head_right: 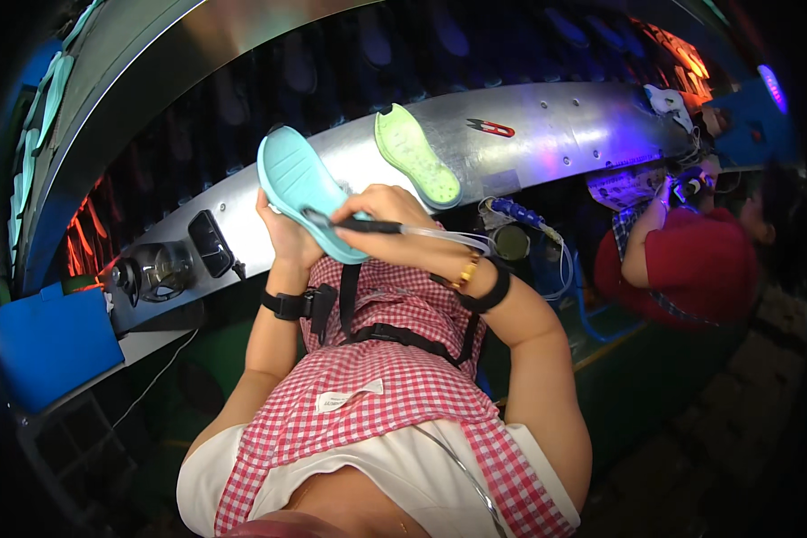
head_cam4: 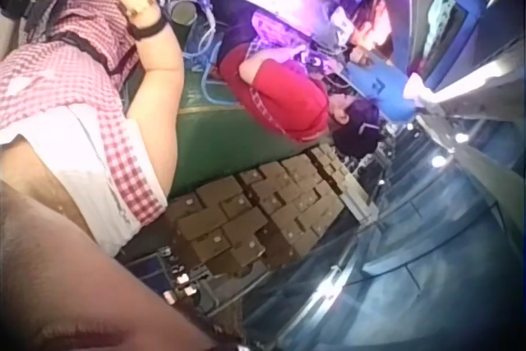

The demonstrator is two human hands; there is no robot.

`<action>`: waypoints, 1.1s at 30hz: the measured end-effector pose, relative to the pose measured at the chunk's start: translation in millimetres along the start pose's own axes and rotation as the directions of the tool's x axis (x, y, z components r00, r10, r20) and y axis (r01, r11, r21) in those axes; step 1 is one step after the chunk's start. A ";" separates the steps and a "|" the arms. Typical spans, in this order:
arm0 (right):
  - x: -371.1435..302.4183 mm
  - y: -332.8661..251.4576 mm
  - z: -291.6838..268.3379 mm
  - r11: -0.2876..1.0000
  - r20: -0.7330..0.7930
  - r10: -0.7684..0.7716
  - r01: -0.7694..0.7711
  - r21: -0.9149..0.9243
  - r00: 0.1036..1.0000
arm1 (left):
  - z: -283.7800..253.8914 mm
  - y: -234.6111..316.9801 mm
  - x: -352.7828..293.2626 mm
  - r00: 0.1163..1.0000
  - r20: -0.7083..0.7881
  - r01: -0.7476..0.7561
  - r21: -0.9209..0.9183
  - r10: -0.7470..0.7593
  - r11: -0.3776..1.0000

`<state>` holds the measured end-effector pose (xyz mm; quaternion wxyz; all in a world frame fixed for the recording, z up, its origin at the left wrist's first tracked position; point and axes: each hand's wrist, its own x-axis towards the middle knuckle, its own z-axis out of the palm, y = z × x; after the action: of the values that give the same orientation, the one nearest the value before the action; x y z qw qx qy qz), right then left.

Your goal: Applying a liquid substance, likely adhesive or a finishing agent, to the bottom of shoe soles using a brush.

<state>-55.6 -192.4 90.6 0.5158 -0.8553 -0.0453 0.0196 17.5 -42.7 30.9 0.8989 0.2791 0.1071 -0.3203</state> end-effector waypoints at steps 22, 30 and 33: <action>-3.4 -18.3 -25.1 0.788 0.041 -0.224 0.156 0.596 0.974 | 22.4 0.5 -12.1 0.986 0.154 -0.055 -0.018 0.057 0.998; -12.8 -5.5 -25.4 0.862 0.040 -0.385 0.344 0.372 0.922 | 25.5 13.3 -5.2 0.897 0.120 -0.433 0.049 0.426 0.900; -17.0 -3.6 -27.2 0.872 -0.112 0.015 0.042 0.488 0.994 | 30.5 18.5 -7.1 0.859 0.194 -0.491 0.046 0.475 0.870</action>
<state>-70.5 -216.3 106.3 0.7171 -0.6965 -0.0159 -0.0211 24.3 -44.6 66.6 0.9422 0.3094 -0.0614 -0.1127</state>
